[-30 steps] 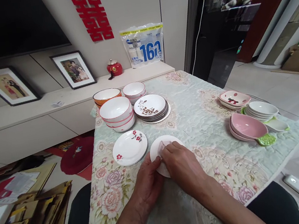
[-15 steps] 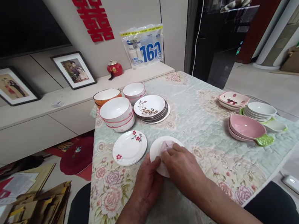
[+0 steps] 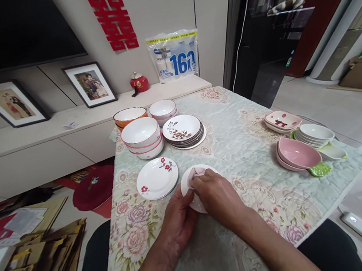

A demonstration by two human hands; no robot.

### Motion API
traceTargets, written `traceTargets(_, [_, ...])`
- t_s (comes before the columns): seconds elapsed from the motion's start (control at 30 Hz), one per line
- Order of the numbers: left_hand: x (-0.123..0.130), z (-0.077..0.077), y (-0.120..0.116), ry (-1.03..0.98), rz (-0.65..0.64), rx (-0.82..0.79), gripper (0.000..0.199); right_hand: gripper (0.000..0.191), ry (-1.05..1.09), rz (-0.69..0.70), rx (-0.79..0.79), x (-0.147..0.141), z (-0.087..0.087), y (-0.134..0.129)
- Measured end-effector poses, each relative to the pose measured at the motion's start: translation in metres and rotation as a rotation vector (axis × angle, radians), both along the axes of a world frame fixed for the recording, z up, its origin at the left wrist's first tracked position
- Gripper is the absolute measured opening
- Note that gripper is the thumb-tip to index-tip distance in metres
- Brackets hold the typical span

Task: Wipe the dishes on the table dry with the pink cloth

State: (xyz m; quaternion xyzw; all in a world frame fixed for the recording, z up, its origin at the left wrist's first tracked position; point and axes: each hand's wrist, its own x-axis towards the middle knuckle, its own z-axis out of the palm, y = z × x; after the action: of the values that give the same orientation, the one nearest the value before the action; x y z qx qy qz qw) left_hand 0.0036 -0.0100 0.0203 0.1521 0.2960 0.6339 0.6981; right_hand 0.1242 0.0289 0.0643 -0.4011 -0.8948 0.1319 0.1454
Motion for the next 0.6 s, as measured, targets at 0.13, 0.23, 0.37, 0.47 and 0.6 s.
traceTargets(0.13, [0.0,-0.003,0.0,0.007,0.021,-0.051,0.041,0.018,0.098,0.122,-0.16,0.019,0.007,0.004])
traceTargets(0.23, [0.0,-0.004,0.0,-0.02,0.042,-0.066,0.04,0.023,0.1,0.105,-0.225,0.033,0.011,0.008])
traceTargets(0.37, [0.002,-0.001,0.0,-0.019,0.039,-0.079,0.047,0.022,0.026,-0.135,-0.154,0.032,0.008,0.014])
traceTargets(0.47, [0.002,0.001,-0.001,-0.02,0.029,-0.063,0.05,0.021,0.106,-0.192,-0.056,0.017,-0.003,0.014])
traceTargets(0.6, [0.001,0.0,-0.001,-0.029,0.023,-0.037,0.05,0.019,0.287,-0.005,-0.081,0.005,-0.012,0.012])
